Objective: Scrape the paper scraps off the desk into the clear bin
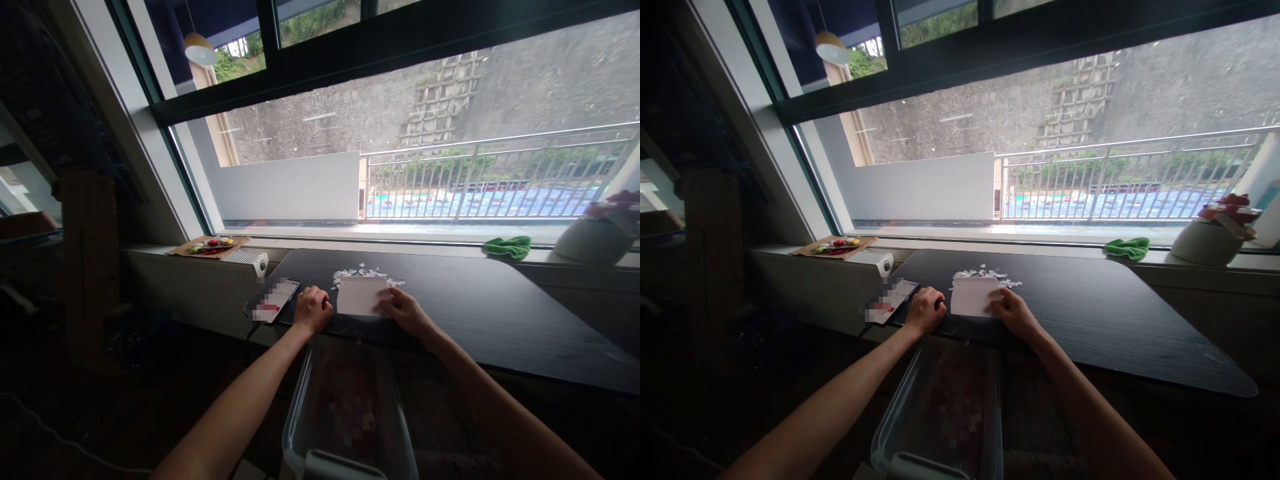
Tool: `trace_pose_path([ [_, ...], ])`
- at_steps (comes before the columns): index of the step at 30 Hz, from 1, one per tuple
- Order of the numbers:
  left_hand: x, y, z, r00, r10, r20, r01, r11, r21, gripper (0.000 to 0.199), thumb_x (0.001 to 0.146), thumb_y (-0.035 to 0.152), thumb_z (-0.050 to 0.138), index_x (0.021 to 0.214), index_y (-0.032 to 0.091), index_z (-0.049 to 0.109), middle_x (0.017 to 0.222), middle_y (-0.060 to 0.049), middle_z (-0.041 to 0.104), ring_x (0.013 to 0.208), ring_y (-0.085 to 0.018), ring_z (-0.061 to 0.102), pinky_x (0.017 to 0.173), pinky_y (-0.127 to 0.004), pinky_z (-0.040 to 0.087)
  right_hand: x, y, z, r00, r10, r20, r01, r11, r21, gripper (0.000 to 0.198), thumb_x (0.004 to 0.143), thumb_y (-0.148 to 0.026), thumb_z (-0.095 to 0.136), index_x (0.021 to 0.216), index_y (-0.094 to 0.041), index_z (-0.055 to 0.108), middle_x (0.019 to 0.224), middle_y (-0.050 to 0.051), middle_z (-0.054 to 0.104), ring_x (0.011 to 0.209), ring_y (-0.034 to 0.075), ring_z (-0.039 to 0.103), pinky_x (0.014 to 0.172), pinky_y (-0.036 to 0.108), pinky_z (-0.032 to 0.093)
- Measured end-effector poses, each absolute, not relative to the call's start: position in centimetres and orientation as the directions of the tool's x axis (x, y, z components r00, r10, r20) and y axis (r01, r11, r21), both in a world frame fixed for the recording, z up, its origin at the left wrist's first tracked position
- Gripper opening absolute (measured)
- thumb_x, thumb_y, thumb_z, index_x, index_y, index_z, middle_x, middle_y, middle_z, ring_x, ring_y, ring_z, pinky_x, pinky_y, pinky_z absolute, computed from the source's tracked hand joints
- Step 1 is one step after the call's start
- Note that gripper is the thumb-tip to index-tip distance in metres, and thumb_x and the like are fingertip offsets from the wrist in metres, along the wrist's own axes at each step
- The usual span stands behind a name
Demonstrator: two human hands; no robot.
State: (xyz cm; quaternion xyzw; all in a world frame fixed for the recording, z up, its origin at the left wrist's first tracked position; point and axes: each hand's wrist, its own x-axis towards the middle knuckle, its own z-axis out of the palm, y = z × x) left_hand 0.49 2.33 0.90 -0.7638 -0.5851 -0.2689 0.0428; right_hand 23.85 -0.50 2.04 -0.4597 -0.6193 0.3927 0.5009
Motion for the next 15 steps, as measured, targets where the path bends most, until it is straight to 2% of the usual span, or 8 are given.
trace_pose_path([
  [6, 0.5, 2.4, 0.8, 0.176, 0.862, 0.476, 0.914, -0.323, 0.247, 0.012, 0.076, 0.018, 0.052, 0.080, 0.020, 0.063, 0.089, -0.006, 0.062, 0.091, -0.021, 0.054, 0.082, -0.034, 0.042, 25.7, -1.4, 2.5, -0.126, 0.969, 0.215, 0.258, 0.241, -0.936, 0.024, 0.063, -0.037, 0.066, 0.078, -0.018, 0.063, 0.074, 0.003, 0.071, 0.070, 0.020, 0.066, 0.063, 0.031, 0.053],
  [11, 0.4, 2.4, 0.8, 0.177, 0.860, 0.479, 0.911, -0.328, 0.251, 0.012, 0.076, 0.018, 0.052, 0.080, 0.020, 0.063, 0.089, -0.006, 0.063, 0.091, -0.021, 0.054, 0.081, -0.034, 0.042, 26.6, -1.8, 2.0, 0.002, 0.973, 0.233, 0.222, 0.227, -0.948, 0.026, 0.062, -0.038, 0.064, 0.079, -0.019, 0.063, 0.075, 0.002, 0.070, 0.070, 0.020, 0.065, 0.064, 0.032, 0.053],
  [15, 0.4, 2.3, 0.8, 0.177, 0.860, 0.478, 0.910, -0.329, 0.254, 0.013, 0.075, 0.017, 0.052, 0.079, 0.020, 0.063, 0.088, -0.006, 0.062, 0.090, -0.021, 0.054, 0.082, -0.035, 0.042, 26.4, -1.9, 1.7, 0.023, 0.967, 0.254, 0.287, 0.237, -0.928, 0.020, 0.062, -0.035, 0.060, 0.075, -0.020, 0.062, 0.071, 0.001, 0.068, 0.068, 0.019, 0.063, 0.061, 0.030, 0.051],
])
